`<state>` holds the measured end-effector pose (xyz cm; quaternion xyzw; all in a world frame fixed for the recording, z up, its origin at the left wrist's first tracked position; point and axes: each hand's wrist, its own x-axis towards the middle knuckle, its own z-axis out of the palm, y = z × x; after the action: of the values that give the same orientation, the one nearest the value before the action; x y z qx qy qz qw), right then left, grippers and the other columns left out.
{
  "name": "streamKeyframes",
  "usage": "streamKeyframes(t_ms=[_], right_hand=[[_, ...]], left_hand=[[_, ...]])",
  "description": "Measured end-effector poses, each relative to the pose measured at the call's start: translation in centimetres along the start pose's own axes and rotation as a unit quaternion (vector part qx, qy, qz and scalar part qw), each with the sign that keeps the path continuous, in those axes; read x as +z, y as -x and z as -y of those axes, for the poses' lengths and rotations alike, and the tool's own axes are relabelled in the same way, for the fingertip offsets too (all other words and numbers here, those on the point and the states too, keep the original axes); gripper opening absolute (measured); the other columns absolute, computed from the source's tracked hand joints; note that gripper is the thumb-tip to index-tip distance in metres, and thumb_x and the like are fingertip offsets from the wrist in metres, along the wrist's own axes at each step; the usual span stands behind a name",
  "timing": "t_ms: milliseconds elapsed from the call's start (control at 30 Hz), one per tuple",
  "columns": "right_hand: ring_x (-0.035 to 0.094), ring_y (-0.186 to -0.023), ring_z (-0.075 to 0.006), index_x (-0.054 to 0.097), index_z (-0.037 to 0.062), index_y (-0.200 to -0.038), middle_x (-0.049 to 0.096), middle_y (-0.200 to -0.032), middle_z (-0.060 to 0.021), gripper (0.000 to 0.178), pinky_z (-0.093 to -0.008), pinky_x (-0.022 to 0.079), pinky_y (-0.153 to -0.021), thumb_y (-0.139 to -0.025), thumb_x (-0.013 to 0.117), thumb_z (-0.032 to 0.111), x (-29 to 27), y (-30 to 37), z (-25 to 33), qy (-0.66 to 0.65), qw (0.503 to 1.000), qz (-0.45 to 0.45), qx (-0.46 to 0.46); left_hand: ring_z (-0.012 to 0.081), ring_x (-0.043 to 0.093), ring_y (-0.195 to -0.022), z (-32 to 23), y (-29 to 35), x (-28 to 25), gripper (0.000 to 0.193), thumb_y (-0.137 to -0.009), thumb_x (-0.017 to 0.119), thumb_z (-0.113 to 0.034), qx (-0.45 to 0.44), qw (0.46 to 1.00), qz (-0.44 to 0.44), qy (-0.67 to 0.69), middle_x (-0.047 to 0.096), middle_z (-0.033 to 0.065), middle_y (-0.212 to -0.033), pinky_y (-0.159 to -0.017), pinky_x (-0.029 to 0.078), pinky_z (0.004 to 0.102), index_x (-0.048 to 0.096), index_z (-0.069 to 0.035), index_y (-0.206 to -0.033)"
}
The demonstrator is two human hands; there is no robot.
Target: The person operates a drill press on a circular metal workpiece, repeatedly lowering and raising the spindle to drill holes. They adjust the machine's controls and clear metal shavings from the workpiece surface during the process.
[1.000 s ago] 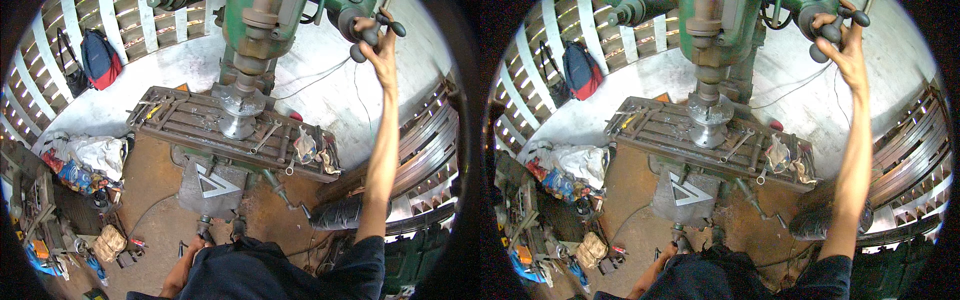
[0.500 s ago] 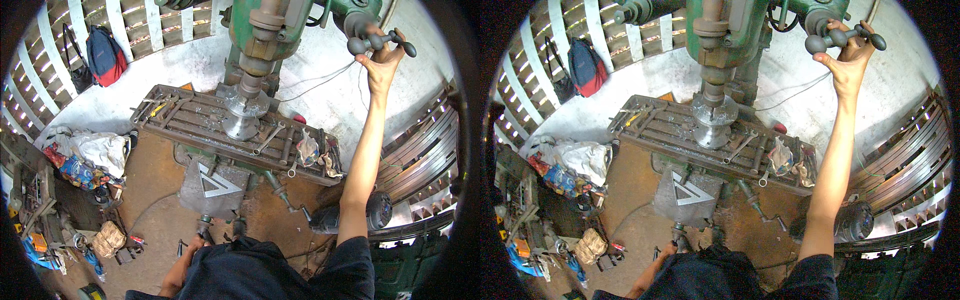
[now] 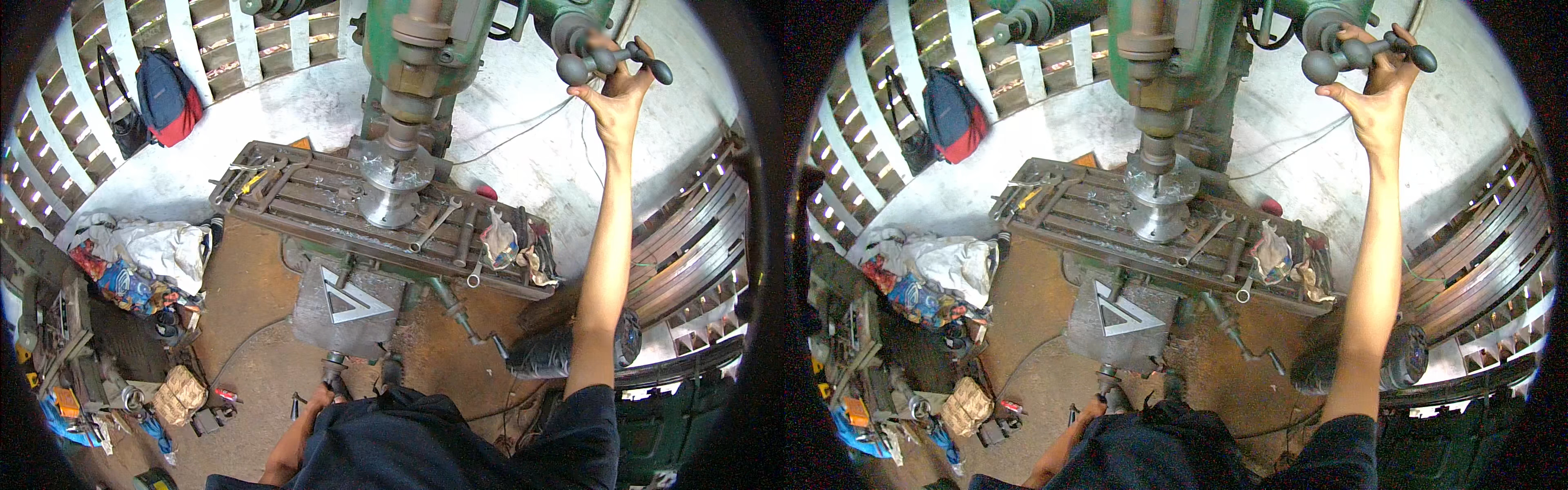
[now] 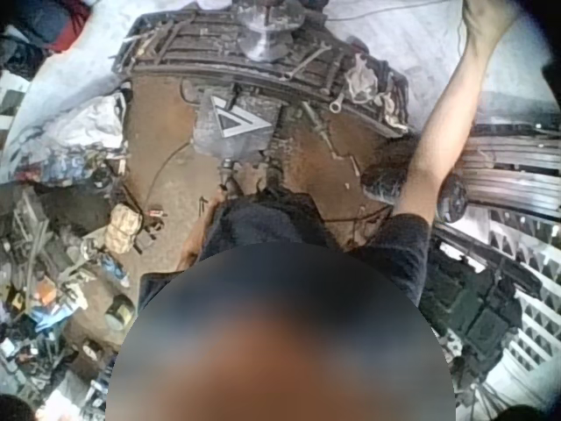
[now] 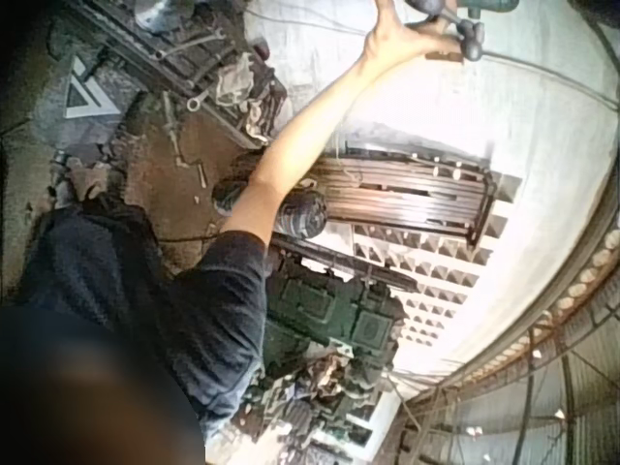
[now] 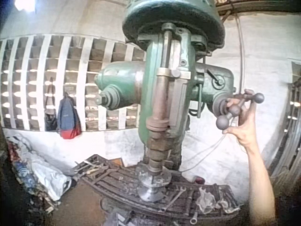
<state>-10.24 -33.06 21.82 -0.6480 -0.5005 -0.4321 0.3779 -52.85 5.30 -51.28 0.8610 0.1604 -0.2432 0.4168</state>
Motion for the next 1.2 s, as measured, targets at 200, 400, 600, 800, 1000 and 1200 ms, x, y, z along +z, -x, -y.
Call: streamKeyframes(t_ms=[200,400,600,800,1000,1200], right_hand=[[0.055,-0.121,-0.0291,0.017,0.0133,-0.138,0.063,-0.118,-0.0171,0.108,-0.0445,0.037,-0.110,-0.061,0.093,0.011,2.3,0.7,-0.2,0.020,0.992,-0.121,-0.017],[0.055,-0.117,-0.0291,0.015,0.0137,-0.134,0.061,-0.119,-0.0184,0.108,-0.0426,0.037,-0.108,-0.060,0.094,0.010,5.8,1.4,-2.3,0.014,0.964,-0.261,-0.050],[0.050,-0.129,-0.0353,0.040,0.0017,-0.136,0.048,-0.137,-0.0281,0.060,-0.0471,0.036,-0.113,-0.084,0.068,-0.006,-0.8,1.2,-0.7,-0.173,0.968,-0.171,0.065],[0.054,-0.125,-0.0305,0.051,-0.0008,-0.133,0.058,-0.129,-0.0203,0.051,-0.0398,0.037,-0.112,-0.088,0.066,0.017,-6.9,-8.1,1.1,-0.082,0.985,0.115,0.102],[0.058,-0.110,-0.0193,0.063,0.0076,-0.123,0.063,-0.122,-0.0052,0.058,-0.0327,0.045,-0.097,-0.070,0.078,0.024,-2.3,-11.2,3.1,0.147,0.834,0.513,0.139],[0.057,-0.116,-0.0178,0.063,0.0067,-0.122,0.065,-0.119,-0.0052,0.048,-0.0333,0.041,-0.104,-0.077,0.075,0.018,-1.9,-8.3,4.0,0.116,0.919,0.350,0.138]], left_hand=[[0.0460,0.062,-0.106,0.0,-0.5,0.1,0.050,-0.078,0.057,-0.026,-0.053,0.998,0.027,0.003,0.062,0.0363,-0.107,-0.087,0.050,0.0499,0.059,0.011,-0.111],[0.0506,0.061,-0.095,-0.5,0.1,-0.1,0.043,-0.080,0.053,-0.025,-0.008,1.000,0.008,0.021,0.062,0.0367,-0.097,-0.081,0.050,0.0522,0.059,0.012,-0.101],[0.0517,0.061,-0.093,0.4,-0.3,0.2,0.041,-0.081,0.053,-0.024,0.031,0.999,0.021,0.023,0.062,0.0377,-0.094,-0.079,0.050,0.0523,0.059,0.012,-0.101],[0.0419,0.066,-0.087,0.6,-0.5,0.8,0.034,-0.086,0.053,-0.021,0.006,1.000,-0.016,0.022,0.067,0.0289,-0.091,-0.075,0.050,0.0494,0.060,0.008,-0.103],[0.0456,0.064,-0.101,0.5,-0.7,0.9,0.044,-0.081,0.056,-0.024,-0.054,0.998,-0.004,0.033,0.065,0.0329,-0.105,-0.084,0.051,0.0495,0.060,0.009,-0.110],[0.0456,0.063,-0.105,-0.3,-0.5,0.7,0.045,-0.076,0.059,-0.023,-0.054,0.998,-0.003,0.038,0.063,0.0350,-0.106,-0.089,0.050,0.0497,0.063,0.011,-0.106]])
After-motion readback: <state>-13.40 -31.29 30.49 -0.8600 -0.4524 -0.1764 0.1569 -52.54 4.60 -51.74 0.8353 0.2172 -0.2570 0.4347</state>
